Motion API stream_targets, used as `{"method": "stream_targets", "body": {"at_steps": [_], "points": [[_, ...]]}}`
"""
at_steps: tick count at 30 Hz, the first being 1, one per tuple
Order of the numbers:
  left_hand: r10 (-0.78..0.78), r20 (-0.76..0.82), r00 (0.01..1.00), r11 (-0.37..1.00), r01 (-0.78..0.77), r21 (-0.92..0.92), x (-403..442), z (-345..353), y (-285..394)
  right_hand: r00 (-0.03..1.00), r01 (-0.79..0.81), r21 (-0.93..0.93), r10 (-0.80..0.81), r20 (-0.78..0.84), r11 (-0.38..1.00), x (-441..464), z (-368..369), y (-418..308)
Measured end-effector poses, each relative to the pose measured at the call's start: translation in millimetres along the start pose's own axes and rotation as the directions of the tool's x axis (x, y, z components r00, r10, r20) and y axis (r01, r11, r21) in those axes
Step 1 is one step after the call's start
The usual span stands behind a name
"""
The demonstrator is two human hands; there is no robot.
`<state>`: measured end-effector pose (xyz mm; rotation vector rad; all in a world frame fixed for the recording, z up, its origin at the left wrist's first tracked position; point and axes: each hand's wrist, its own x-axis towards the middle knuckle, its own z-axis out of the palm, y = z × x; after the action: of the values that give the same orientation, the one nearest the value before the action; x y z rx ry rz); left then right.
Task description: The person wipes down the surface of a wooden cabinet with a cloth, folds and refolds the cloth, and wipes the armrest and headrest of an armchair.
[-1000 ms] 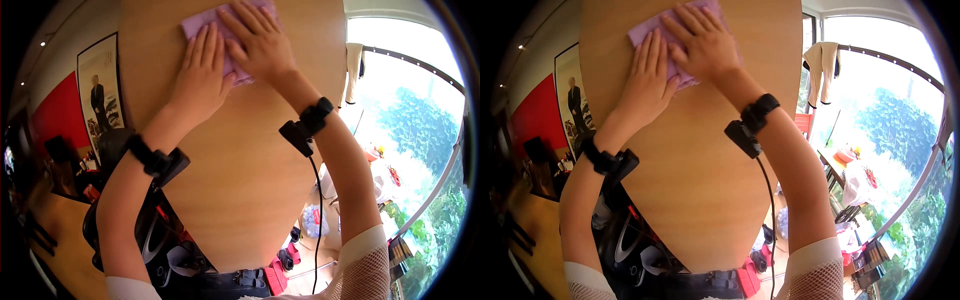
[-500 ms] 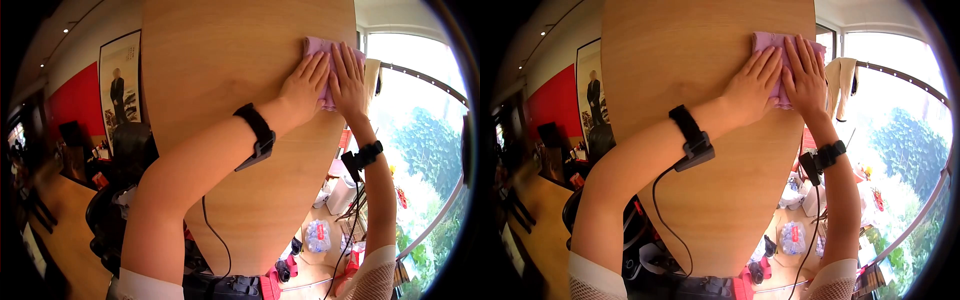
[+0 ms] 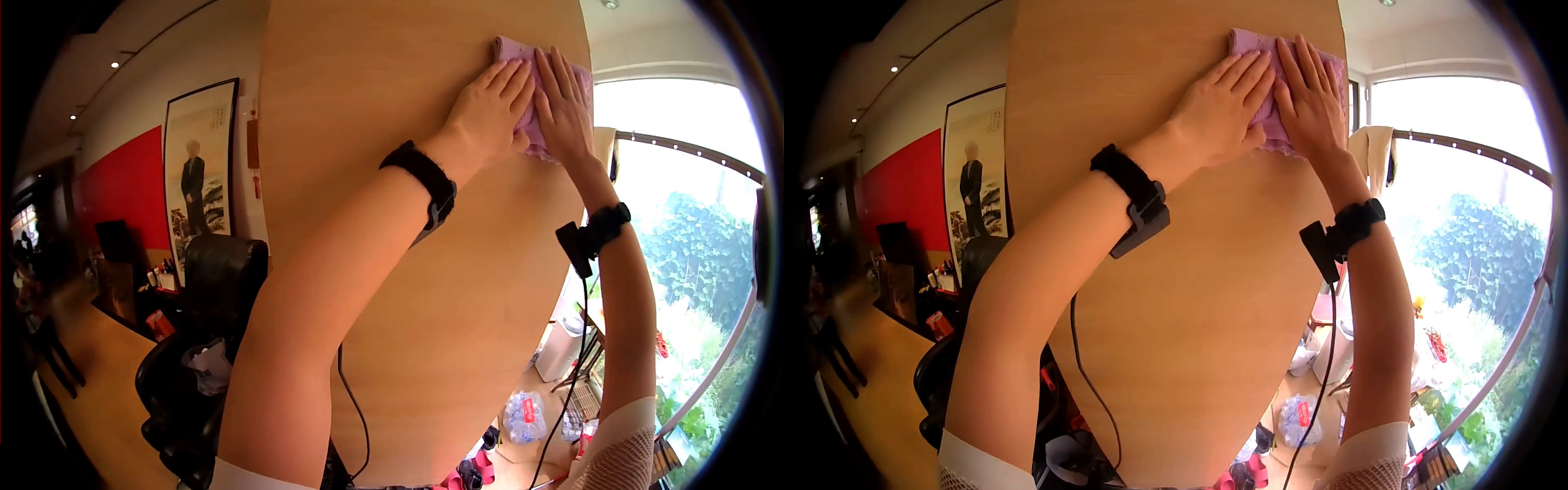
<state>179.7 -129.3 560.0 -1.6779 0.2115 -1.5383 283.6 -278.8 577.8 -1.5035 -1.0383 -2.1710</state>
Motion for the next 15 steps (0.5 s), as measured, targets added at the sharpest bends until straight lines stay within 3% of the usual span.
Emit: {"method": "stream_targets", "body": {"at_steps": [4,5,8,9,15], "points": [[-0.040,-0.029,0.999,0.999,0.040,-0.029,-24,1,-38,0.997,0.064,0.033,-0.062,-0.047,0.997,26,20,-35],[-0.041,-0.052,0.998,0.993,0.035,-0.109,-34,1,-51,0.994,0.093,0.027,-0.091,-0.063,0.995,34,26,-48],[-0.083,-0.033,0.996,0.997,0.083,-0.008,-63,-2,-92,0.981,0.164,0.055,-0.157,-0.112,0.985,60,37,-95],[-0.035,-0.074,0.997,0.988,0.023,-0.155,-74,-11,-112,0.984,0.150,0.047,-0.144,-0.102,0.988,69,38,-114],[0.047,0.111,0.993,0.999,-0.044,-0.024,-131,-42,-186,0.979,0.116,0.064,-0.103,-0.178,0.991,100,50,-203]]}}
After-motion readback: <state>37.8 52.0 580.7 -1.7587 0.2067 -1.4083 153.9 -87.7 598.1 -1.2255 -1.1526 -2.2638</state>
